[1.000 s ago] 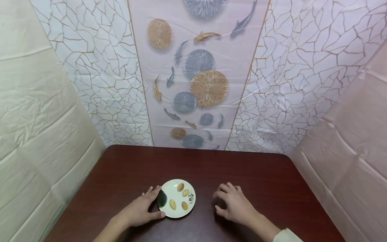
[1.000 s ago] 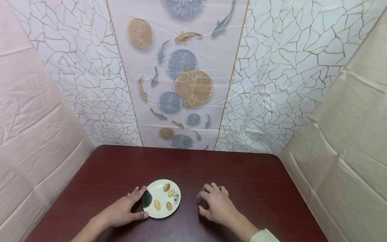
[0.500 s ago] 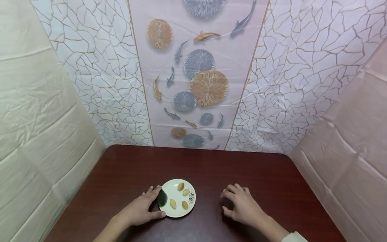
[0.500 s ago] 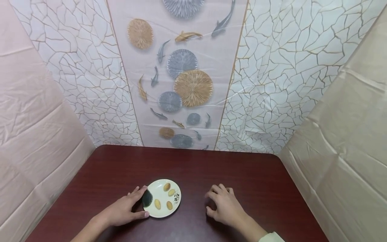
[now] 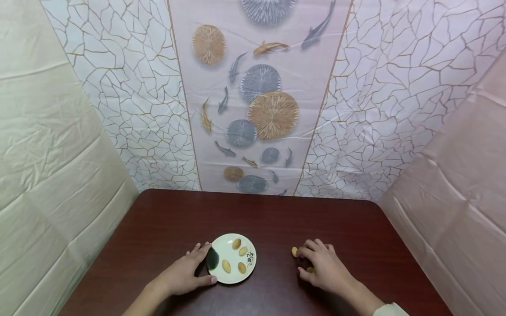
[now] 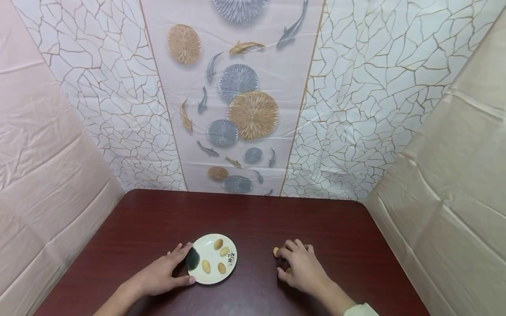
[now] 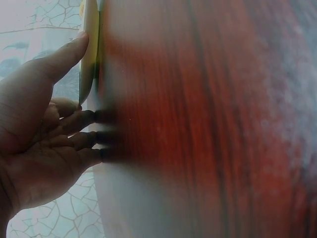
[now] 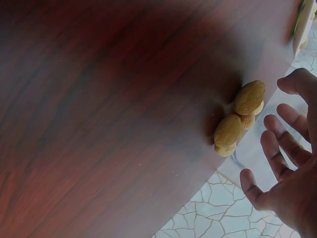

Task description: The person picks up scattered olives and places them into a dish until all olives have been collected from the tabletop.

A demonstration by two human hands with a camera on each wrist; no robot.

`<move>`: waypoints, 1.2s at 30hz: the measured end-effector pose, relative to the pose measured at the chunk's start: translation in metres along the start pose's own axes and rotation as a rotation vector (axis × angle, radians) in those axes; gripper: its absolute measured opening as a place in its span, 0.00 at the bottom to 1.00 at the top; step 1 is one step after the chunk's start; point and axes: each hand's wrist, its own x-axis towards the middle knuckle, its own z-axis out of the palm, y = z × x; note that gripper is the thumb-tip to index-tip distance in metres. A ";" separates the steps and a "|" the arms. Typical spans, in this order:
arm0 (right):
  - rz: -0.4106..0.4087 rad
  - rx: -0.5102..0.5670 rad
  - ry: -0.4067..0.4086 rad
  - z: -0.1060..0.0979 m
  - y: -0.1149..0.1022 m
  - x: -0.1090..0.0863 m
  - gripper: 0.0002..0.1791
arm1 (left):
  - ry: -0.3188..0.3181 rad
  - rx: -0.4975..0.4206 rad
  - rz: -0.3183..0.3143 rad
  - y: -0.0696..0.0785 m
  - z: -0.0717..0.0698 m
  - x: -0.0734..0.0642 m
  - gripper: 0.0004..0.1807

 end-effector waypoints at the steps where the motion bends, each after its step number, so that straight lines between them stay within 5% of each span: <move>1: 0.003 0.001 -0.004 0.000 0.001 0.000 0.15 | -0.001 0.001 0.000 0.000 0.000 0.000 0.61; 36: 0.068 -0.020 -0.091 0.000 0.009 -0.013 0.09 | 0.003 0.011 -0.002 0.001 0.000 0.000 0.61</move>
